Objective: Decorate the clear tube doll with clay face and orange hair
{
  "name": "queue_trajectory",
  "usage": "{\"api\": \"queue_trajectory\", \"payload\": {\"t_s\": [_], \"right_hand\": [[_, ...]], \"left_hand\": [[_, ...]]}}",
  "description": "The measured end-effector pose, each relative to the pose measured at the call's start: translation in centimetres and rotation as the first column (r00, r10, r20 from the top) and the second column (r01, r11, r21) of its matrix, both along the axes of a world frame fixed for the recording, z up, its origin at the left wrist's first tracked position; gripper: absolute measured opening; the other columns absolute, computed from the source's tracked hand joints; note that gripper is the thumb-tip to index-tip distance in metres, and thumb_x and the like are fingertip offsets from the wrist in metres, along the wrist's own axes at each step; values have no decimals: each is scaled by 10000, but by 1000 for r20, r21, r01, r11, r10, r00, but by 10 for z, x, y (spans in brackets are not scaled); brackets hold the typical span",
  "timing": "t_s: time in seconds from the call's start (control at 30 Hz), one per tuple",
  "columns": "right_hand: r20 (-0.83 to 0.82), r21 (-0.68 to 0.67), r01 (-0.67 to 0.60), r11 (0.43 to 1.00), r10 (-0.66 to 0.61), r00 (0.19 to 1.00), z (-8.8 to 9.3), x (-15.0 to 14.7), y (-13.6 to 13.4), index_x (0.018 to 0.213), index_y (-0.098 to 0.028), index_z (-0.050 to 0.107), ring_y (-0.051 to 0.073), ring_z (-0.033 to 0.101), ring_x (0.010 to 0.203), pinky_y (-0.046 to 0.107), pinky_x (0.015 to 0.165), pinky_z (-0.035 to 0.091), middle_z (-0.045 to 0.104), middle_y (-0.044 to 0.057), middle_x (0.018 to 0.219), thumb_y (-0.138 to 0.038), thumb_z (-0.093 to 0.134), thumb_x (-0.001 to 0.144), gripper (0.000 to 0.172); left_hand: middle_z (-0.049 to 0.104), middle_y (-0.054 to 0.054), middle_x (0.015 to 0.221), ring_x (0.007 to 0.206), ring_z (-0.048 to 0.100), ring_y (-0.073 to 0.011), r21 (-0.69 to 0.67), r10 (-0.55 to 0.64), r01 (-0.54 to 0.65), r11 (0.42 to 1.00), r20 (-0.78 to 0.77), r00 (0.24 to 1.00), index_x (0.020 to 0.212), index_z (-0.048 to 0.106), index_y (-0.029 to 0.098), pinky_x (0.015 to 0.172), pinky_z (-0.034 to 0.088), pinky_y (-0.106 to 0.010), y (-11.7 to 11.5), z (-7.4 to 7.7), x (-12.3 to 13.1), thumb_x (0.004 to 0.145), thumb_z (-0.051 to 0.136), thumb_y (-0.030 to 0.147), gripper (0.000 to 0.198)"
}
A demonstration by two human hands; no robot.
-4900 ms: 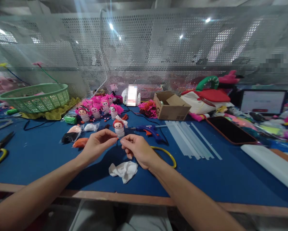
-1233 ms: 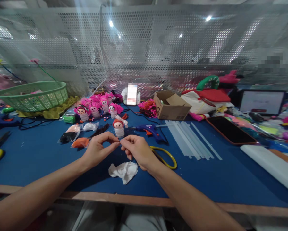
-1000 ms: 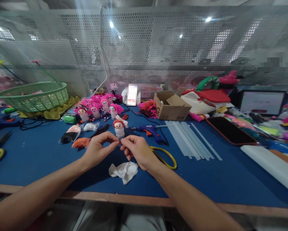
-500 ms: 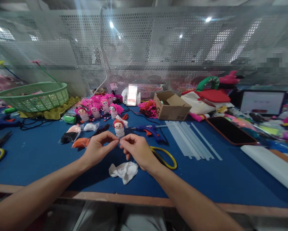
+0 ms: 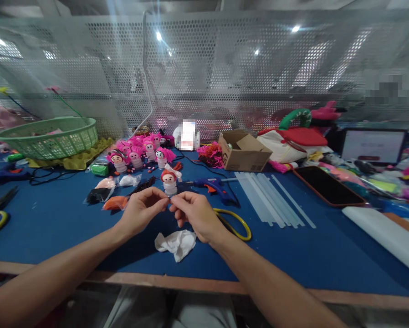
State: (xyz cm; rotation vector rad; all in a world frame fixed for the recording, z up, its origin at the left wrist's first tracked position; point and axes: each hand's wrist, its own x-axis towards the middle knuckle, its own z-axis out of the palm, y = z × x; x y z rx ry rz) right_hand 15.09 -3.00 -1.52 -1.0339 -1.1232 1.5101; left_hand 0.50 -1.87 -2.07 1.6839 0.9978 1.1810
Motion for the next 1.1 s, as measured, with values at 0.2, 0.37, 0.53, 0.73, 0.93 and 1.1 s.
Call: {"api": "queue_trajectory", "payload": {"t_s": [0.2, 0.37, 0.53, 0.73, 0.93, 1.1], "right_hand": [[-51, -47, -20, 999, 18, 999, 3, 0, 0, 608, -140, 565, 50, 443, 418, 177, 360, 336, 559, -16, 542, -333, 685, 579, 230], [-68, -63, -24, 998, 20, 997, 1, 0, 0, 606, -134, 564, 48, 439, 409, 177, 358, 328, 555, -20, 531, -313, 682, 577, 216], [-104, -61, -17, 998, 10, 995, 0, 0, 0, 605, -136, 555, 45, 440, 415, 174, 363, 332, 553, -25, 531, -303, 677, 585, 208], [-60, -31, 30, 999, -32, 998, 1, 0, 2, 608, -137, 546, 48, 433, 409, 174, 351, 336, 546, -24, 527, -311, 665, 594, 211], [34, 12, 62, 998, -63, 997, -4, -2, 3, 631, -136, 554, 49, 434, 408, 169, 343, 353, 549, -23, 525, -306, 645, 620, 193], [54, 47, 43, 998, -46, 997, -7, -2, 3, 644, -137, 562, 47, 438, 408, 164, 340, 356, 556, -24, 537, -303, 634, 639, 181]], "left_hand": [[587, -12, 658, 609, 539, -99, 18, -7, 7, 1000, -7, 1000, 715, 572, 130, 581, 439, -203, 1, -2, -1, 703, 603, 284, 157], [590, -8, 664, 611, 542, -96, 1, -7, 7, 1000, 2, 1000, 722, 575, 129, 590, 437, -201, 1, -1, -1, 692, 614, 274, 153], [609, -13, 691, 630, 560, -101, -48, -33, 35, 998, 41, 999, 739, 579, 129, 604, 449, -204, 1, -2, 1, 685, 619, 265, 152], [627, -38, 764, 700, 579, -125, 141, 50, -32, 989, -121, 991, 799, 612, 140, 650, 459, -226, 4, 2, -6, 733, 578, 251, 134], [613, -30, 734, 679, 563, -112, 435, 115, 30, 900, -303, 946, 774, 627, 154, 627, 441, -216, 6, 7, -10, 762, 546, 172, 84], [616, -30, 728, 682, 563, -114, 404, 104, 40, 914, -329, 939, 762, 625, 148, 634, 437, -219, 6, 6, -8, 756, 548, 155, 77]]}}
